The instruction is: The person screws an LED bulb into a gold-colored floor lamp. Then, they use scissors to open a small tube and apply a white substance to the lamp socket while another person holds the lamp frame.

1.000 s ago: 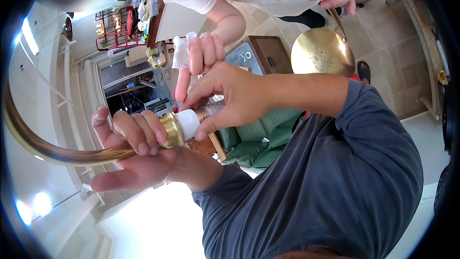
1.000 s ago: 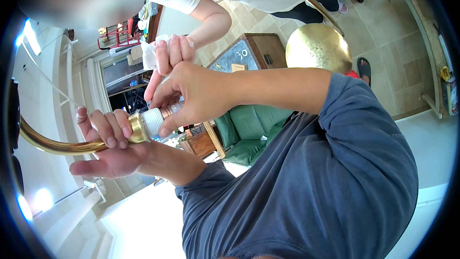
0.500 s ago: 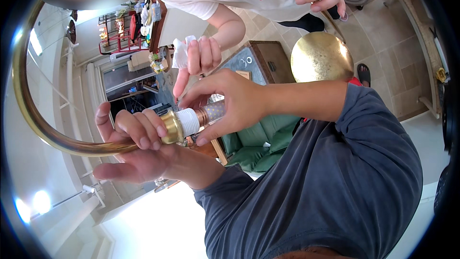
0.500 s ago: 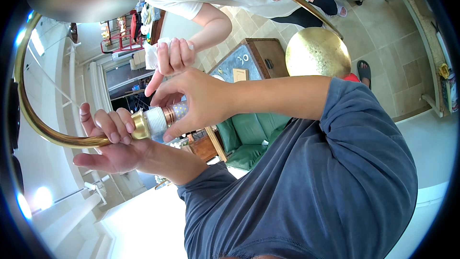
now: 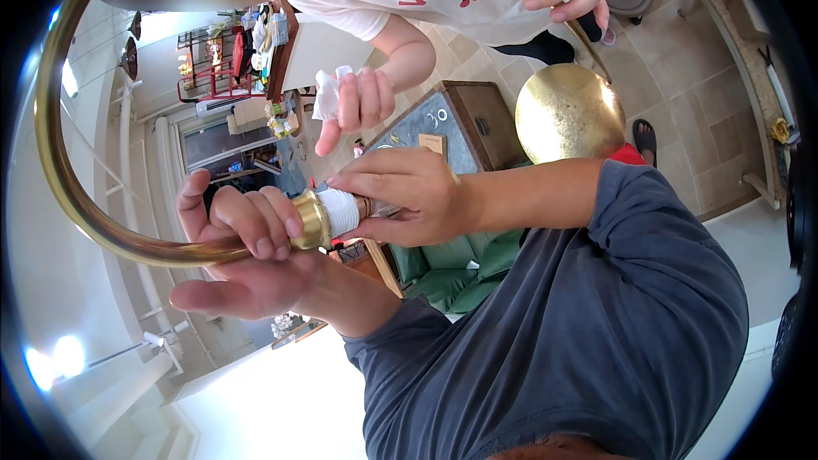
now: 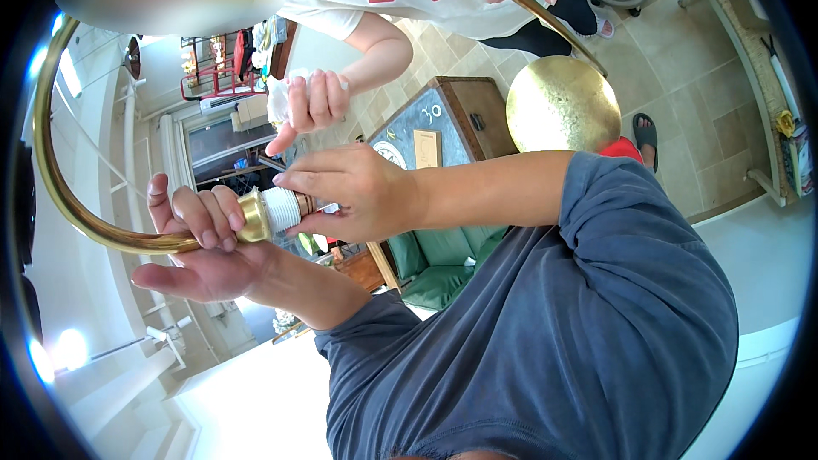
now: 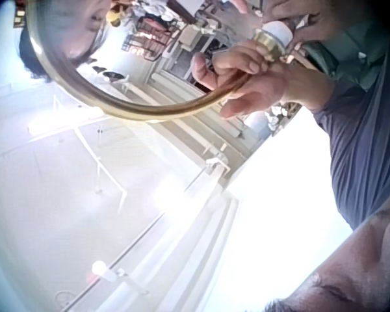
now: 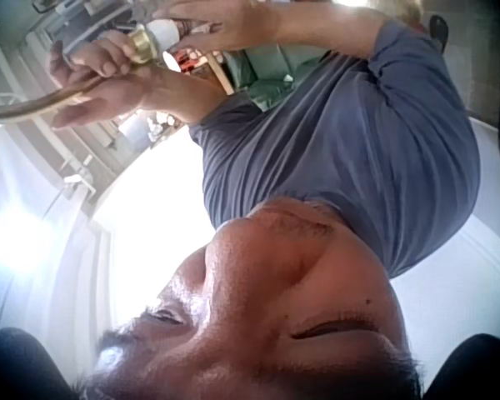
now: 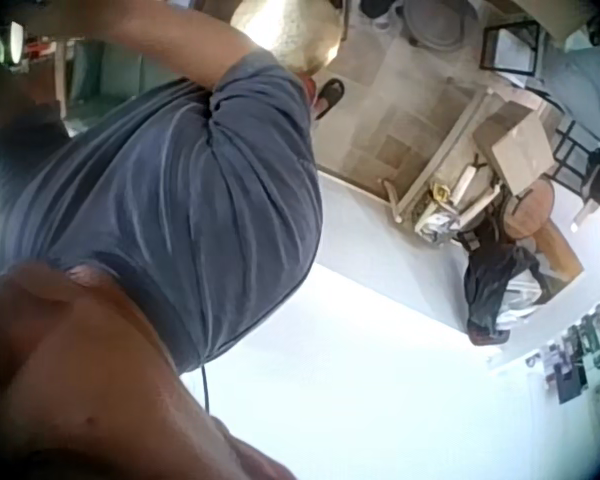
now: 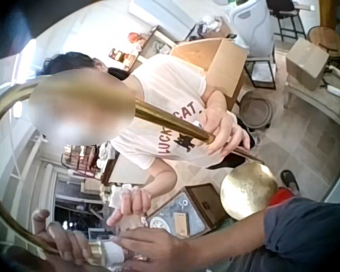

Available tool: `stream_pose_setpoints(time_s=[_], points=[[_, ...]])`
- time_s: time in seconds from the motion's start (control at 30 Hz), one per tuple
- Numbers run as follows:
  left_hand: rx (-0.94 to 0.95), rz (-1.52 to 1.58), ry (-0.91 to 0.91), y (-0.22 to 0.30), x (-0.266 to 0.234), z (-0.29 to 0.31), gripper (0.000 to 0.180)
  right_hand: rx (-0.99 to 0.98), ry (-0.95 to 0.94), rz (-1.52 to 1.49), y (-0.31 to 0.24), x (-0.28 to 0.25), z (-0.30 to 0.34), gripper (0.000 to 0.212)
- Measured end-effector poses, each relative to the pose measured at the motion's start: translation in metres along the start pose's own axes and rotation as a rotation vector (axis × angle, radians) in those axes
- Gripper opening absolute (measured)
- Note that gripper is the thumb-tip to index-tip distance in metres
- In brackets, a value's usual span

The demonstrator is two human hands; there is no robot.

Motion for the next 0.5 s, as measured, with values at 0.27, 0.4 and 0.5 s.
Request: stream_pose_setpoints(time_s=[0.27,0.4,0.5], points=[[0.033,0.051,-0.030,0.001,0.007,-0.001,0.098,0.061,-0.023,-0.075,0.001,-0.005,-0.006,0.054],[0.037,0.040,0.000,0.001,0.005,-0.002,0.098,0.128,-0.059,-0.173,0.009,-0.001,-0.007,0.052],[0.039,0.042,0.004,0.001,0.005,-0.003,0.098,0.155,-0.108,-0.242,0.013,-0.001,-0.014,0.050]])
Point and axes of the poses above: each hand's wrist, its own z-axis away from the middle knuckle, its own x-axis out of the palm, y = z × x, the point moved 7 cm from there along -z, towards the middle knuckle, and after that the axes turned 6 degrees about -x, right-handed, at the moved point
